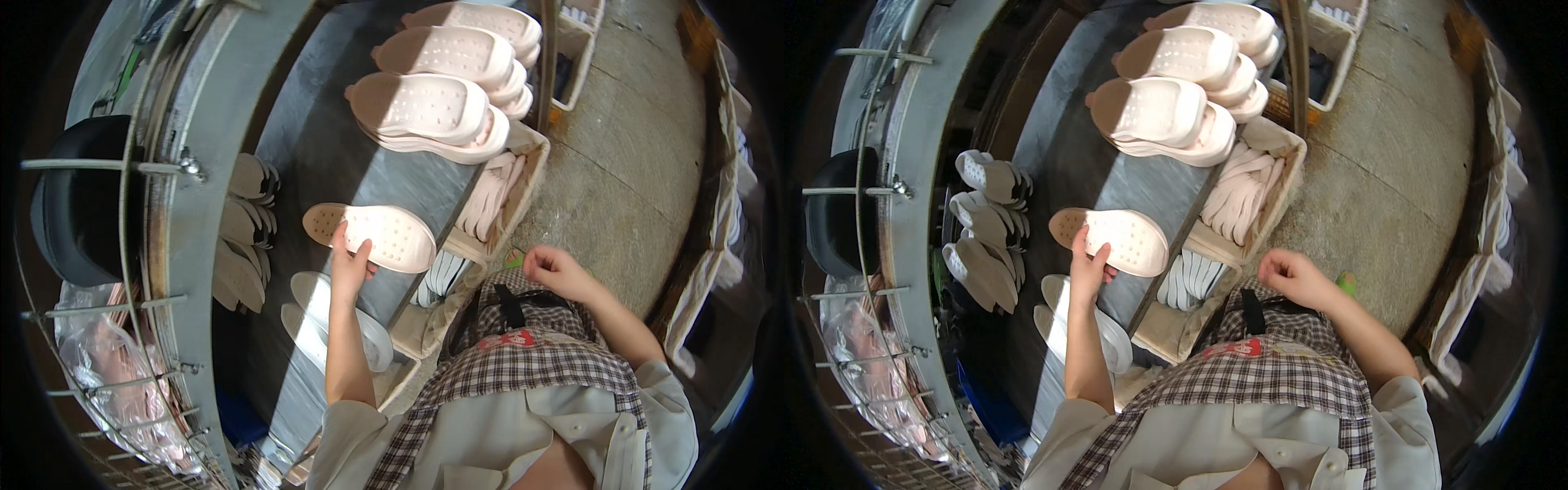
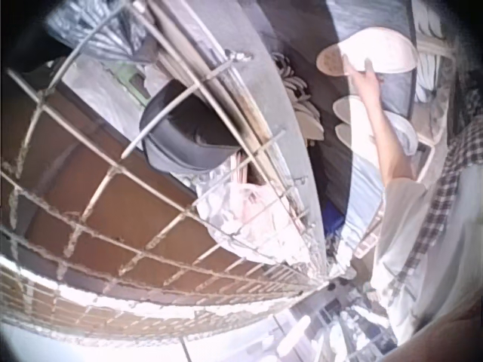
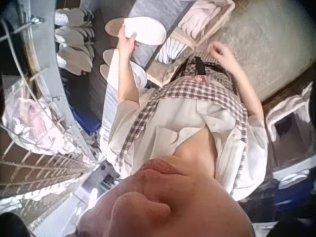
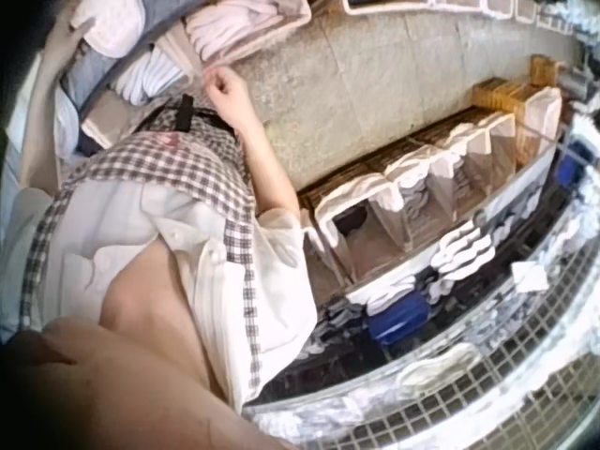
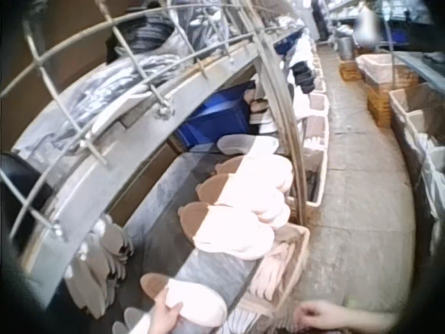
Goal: The person picks up black and pink slippers from a shelf, turns them over to view the soles, and places them back in stacks. The person handles the slippers one at a time and in small groups, repeatedly lifting and restacking them on the shelf.
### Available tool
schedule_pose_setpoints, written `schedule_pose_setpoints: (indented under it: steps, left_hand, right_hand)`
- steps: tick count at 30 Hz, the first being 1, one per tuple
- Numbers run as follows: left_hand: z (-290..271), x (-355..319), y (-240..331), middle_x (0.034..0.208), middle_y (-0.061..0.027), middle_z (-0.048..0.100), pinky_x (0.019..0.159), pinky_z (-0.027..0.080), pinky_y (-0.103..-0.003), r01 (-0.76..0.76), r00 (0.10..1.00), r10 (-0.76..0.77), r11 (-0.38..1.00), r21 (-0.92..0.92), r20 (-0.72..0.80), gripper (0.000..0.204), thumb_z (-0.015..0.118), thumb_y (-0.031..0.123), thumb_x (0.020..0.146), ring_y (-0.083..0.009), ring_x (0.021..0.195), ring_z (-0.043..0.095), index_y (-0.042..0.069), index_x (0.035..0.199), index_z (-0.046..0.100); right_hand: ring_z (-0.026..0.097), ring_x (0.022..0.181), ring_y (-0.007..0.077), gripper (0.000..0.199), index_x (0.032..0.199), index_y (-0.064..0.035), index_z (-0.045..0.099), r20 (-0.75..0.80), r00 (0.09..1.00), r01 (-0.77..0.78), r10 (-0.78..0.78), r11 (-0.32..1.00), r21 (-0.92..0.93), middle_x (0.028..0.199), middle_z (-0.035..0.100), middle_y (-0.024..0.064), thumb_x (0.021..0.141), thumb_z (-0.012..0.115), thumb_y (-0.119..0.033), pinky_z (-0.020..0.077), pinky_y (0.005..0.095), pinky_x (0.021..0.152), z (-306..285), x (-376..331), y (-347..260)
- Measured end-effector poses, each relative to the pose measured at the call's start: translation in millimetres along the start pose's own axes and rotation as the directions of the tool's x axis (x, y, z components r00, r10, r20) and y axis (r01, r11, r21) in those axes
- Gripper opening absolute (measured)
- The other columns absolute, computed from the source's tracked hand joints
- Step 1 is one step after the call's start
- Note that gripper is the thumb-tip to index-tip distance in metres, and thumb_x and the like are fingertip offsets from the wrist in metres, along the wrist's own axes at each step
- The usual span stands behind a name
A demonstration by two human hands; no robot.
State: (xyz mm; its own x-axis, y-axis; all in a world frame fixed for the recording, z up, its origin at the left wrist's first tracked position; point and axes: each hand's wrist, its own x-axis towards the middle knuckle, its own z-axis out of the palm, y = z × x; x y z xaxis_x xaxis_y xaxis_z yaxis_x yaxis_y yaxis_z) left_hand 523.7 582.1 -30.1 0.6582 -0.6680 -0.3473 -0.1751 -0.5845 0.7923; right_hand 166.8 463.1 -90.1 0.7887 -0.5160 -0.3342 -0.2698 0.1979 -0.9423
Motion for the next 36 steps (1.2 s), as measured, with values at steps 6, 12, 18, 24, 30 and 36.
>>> schedule_pose_setpoints:
  steps: [6,12,18,24,30,36]
  left_hand:
    - [-0.7,-8.2,5.1,0.090,-0.0121,0.064,0.039,0.047,-0.022,-0.008,0.998,0.037,0.844,-0.536,0.044,0.044,0.050,0.006,0.092,-0.0119,0.053,0.059,0.004,0.134,0.037]
    - [0.1,-45.0,17.0,0.097,-0.0120,0.063,0.038,0.046,-0.022,-0.058,0.990,0.131,0.689,-0.722,0.045,0.043,0.051,0.007,0.091,-0.0127,0.056,0.060,0.003,0.132,0.041]
    - [6.1,-32.9,-0.7,0.075,-0.0105,0.063,0.033,0.040,-0.021,-0.110,0.989,0.139,0.902,-0.417,0.040,0.047,0.048,0.008,0.090,-0.0104,0.044,0.052,0.001,0.135,0.036]
    - [29.0,29.6,-25.4,0.065,-0.0063,0.057,0.035,0.033,-0.026,-0.249,0.962,0.266,0.943,-0.221,0.051,0.050,0.055,0.013,0.086,-0.0115,0.041,0.045,0.008,0.134,0.039]
    - [41.3,4.8,-11.7,0.127,-0.0317,0.047,0.103,0.033,-0.038,-0.487,0.865,0.501,0.855,0.179,-0.038,0.076,0.064,0.033,0.082,-0.0401,0.125,0.041,0.000,0.140,0.027]
    - [-86.3,-84.5,-70.7,0.109,-0.0219,0.060,0.089,0.045,-0.038,-0.608,0.538,0.721,0.691,0.392,-0.436,0.054,0.071,0.017,0.077,-0.0307,0.100,0.059,-0.005,0.121,0.049]
  right_hand:
    - [0.062,0.089,0.0367,0.029,0.100,-0.0017,0.065,0.350,0.892,-0.088,0.285,0.870,-0.485,0.095,0.065,0.0221,0.081,0.053,-0.020,0.0479,0.0407,0.081,29.9,-51.0,65.1]
    - [0.058,0.099,0.0389,0.035,0.110,0.0006,0.059,0.193,0.899,-0.231,0.393,0.800,-0.554,0.106,0.061,0.0253,0.083,0.052,-0.021,0.0464,0.0426,0.085,75.3,-64.0,144.0]
    - [0.059,0.100,0.0362,0.036,0.112,-0.0017,0.060,0.152,0.953,-0.157,0.262,0.858,-0.490,0.106,0.062,0.0219,0.081,0.051,-0.019,0.0460,0.0414,0.088,87.1,-147.4,158.6]
    - [0.059,0.099,0.0359,0.035,0.112,-0.0006,0.060,0.113,0.933,-0.243,0.342,0.828,-0.505,0.106,0.063,0.0217,0.083,0.051,-0.019,0.0462,0.0399,0.088,123.9,-239.7,183.6]
    - [0.059,0.098,0.0369,0.033,0.111,0.0007,0.059,0.078,0.944,-0.260,0.322,0.865,-0.428,0.105,0.063,0.0217,0.084,0.053,-0.017,0.0468,0.0398,0.085,162.4,-280.1,193.8]
    - [0.061,0.096,0.0282,0.030,0.112,0.0026,0.057,0.002,0.967,-0.246,0.253,0.940,-0.235,0.103,0.064,0.0177,0.086,0.056,-0.012,0.0473,0.0356,0.084,174.3,-291.9,164.0]
